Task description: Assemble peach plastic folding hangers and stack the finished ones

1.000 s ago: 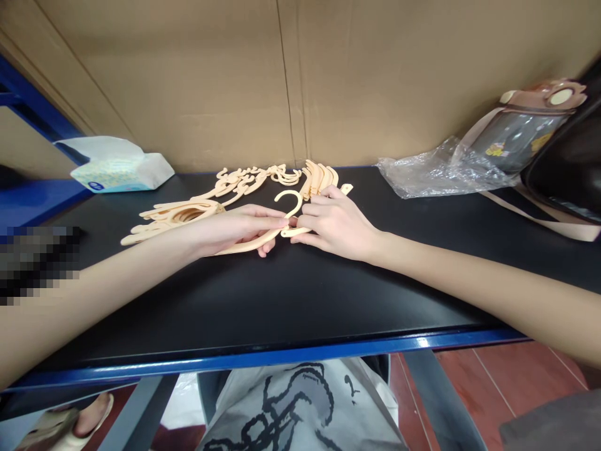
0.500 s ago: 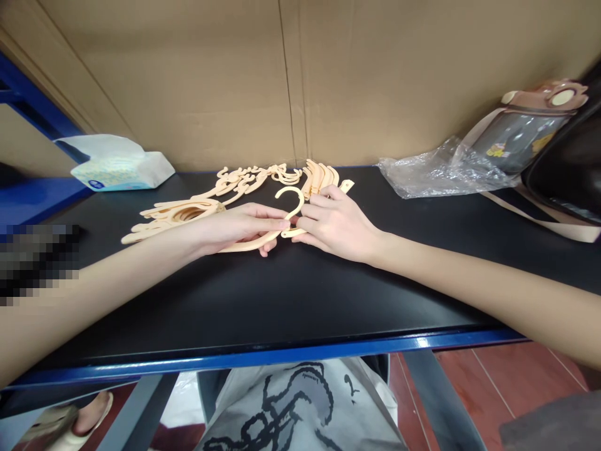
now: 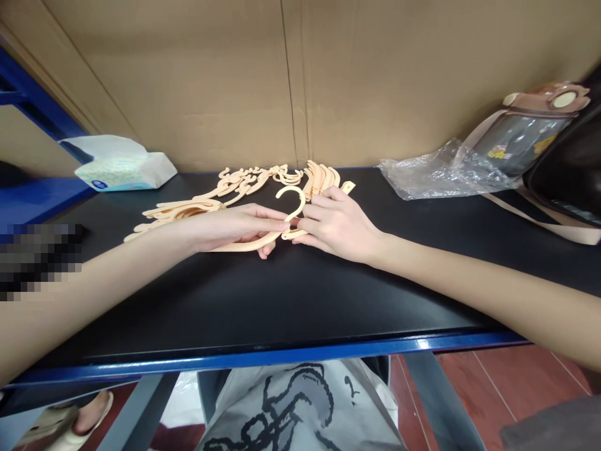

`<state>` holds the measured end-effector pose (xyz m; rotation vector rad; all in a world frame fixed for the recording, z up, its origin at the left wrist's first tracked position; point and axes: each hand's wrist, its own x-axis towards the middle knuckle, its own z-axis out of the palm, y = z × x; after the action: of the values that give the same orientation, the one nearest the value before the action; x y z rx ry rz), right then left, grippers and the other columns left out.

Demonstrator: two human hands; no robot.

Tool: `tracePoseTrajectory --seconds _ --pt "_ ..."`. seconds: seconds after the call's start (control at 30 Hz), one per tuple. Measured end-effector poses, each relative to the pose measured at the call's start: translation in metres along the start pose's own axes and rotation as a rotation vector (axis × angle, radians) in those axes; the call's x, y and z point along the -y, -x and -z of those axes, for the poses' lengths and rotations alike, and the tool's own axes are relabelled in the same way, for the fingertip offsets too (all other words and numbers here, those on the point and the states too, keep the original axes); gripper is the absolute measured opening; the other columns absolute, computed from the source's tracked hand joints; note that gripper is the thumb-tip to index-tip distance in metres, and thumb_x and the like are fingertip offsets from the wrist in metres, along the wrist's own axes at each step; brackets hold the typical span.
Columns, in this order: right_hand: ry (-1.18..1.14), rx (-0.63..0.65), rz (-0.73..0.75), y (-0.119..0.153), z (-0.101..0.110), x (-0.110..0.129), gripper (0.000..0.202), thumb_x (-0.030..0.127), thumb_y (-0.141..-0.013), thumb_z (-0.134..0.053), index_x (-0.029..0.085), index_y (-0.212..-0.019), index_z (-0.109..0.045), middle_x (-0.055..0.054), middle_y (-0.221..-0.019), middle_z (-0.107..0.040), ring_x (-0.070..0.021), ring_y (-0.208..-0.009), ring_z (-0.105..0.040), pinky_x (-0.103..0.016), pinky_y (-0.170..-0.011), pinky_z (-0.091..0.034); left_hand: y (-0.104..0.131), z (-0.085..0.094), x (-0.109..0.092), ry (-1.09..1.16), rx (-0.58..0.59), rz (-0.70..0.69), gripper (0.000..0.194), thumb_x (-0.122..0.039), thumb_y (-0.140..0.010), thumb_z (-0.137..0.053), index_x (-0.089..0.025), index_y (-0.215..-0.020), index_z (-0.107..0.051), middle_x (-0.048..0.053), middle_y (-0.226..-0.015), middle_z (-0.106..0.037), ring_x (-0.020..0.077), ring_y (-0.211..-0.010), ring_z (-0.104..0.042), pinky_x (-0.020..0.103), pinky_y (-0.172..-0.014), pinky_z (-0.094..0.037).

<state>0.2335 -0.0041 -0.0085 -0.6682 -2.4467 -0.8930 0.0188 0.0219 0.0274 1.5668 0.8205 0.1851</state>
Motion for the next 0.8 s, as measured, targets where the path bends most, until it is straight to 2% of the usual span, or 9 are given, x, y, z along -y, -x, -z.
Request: tracePoseTrajectory --seconds 0.07,0.27,0.43,0.63,0.8 --pt "-0.038 -0.002 -0.008 -0.0002 -0.0013 -0.0008 0.034 0.043 -0.093 -0.046 0.017 -0.085 -0.066 0.001 -0.067 -0.06 -0.0143 -0.067 -0.046 -0.03 -0.068 -0.029 0.0011 0.0017 -0.0007 -0.014 0.024 0.012 0.02 -0.036 -0.082 -0.064 -0.017 -0.079 -0.065 -0.002 -0.06 -0.058 0.0099 -0.061 -0.058 0.022 -0.065 -0.047" --pt "-0.196 0.057 -0.07 0.0011 -0.0044 -0.0037 0.036 0.045 -0.093 -0.045 0.018 -0.086 -0.069 0.0 -0.067 -0.059 -0.0144 -0.067 -0.047 -0.029 -0.068 -0.027 0.0007 0.0032 -0.001 -0.02 0.047 0.007 0.027 -0.041 -0.081 -0.064 -0.014 -0.077 -0.065 0.0 -0.079 -0.063 0.0074 -0.059 -0.055 0.025 -0.068 -0.047" --pt "-0.224 0.07 -0.084 0.0018 -0.0046 -0.0037 0.035 0.044 -0.092 -0.047 0.018 -0.088 -0.07 0.0 -0.068 -0.061 -0.0146 -0.069 -0.048 -0.03 -0.069 -0.027 0.0012 0.0005 -0.004 -0.002 0.041 0.014 0.031 -0.041 -0.08 -0.065 -0.013 -0.067 -0.06 -0.002 -0.067 -0.057 0.0068 -0.057 -0.051 0.022 -0.065 -0.046" --pt "-0.23 0.056 -0.099 0.0011 -0.0039 -0.0041 0.034 0.044 -0.091 -0.048 0.018 -0.089 -0.071 0.0 -0.067 -0.061 -0.0143 -0.068 -0.048 -0.03 -0.069 -0.027 0.0009 0.0013 -0.0032 -0.016 0.035 0.018 0.033 -0.047 -0.079 -0.064 -0.015 -0.074 -0.065 -0.001 -0.07 -0.058 0.0068 -0.053 -0.047 0.021 -0.05 -0.04" --pt "-0.22 0.047 -0.081 0.0009 -0.0031 -0.0038 0.033 0.043 -0.092 -0.048 0.018 -0.088 -0.07 0.0 -0.069 -0.062 -0.0144 -0.069 -0.049 -0.03 -0.069 -0.027 0.0019 0.0014 -0.0031 -0.082 0.013 0.016 0.036 -0.048 -0.081 -0.062 -0.014 -0.077 -0.069 -0.001 -0.058 -0.058 0.0076 -0.05 -0.047 0.022 -0.055 -0.042"
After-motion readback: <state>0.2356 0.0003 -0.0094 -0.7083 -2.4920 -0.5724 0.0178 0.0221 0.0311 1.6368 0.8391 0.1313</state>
